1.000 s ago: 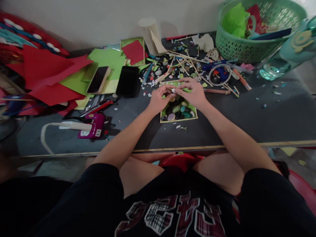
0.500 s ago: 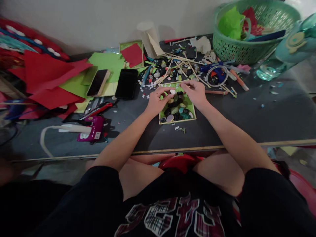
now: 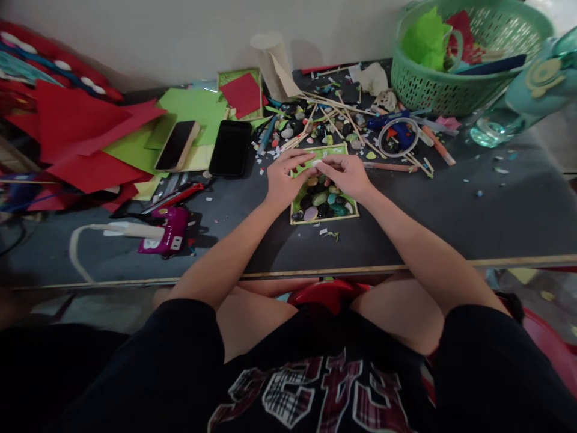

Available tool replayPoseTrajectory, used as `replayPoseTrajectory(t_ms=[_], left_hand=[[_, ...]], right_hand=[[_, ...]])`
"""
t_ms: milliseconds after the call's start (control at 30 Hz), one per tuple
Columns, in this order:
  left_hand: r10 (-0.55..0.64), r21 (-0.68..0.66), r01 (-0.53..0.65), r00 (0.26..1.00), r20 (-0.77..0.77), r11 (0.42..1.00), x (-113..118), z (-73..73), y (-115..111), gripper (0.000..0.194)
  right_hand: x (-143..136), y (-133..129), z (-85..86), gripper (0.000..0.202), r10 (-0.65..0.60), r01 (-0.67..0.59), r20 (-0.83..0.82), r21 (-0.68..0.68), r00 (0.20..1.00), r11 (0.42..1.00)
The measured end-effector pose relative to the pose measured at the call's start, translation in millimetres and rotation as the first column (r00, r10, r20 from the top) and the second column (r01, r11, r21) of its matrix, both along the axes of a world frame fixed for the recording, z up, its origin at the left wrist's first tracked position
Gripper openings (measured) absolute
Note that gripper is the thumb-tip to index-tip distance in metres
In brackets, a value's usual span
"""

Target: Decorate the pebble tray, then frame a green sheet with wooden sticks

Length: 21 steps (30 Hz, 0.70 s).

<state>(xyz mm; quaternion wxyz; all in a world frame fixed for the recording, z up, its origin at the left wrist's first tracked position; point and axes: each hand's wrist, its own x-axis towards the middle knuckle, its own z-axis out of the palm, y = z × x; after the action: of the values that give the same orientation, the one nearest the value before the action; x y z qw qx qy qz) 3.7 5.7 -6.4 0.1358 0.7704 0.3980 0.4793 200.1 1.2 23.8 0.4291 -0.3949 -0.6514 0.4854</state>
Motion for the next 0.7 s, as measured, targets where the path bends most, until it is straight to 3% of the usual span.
replayPoseTrajectory(t_ms=[100, 233, 700], left_hand=[[0.080, 0.065, -0.081, 0.997, 0.008, 0.995, 1.0, 0.2, -4.2, 0.036], [0.052, 0.154, -0.050, 0.999, -0.009, 0.987, 1.7, 0.6, -4.8, 0.025], [0.101, 0.245, -0.096, 0.995, -0.009, 0.965, 3.8, 6.3, -5.1, 0.024]], right_hand=[[-2.4, -0.5, -1.0, 0.057, -0.035, 0.035, -0.033, -0.019, 0.999, 0.999], [-2.5, -0.5, -3.7, 0.056, -0.023, 0.022, -0.036, -0.015, 0.999, 1.000], [-1.9, 0.1, -5.9, 0.063, -0.017, 0.017, -0.021, 0.023, 1.000, 1.000]])
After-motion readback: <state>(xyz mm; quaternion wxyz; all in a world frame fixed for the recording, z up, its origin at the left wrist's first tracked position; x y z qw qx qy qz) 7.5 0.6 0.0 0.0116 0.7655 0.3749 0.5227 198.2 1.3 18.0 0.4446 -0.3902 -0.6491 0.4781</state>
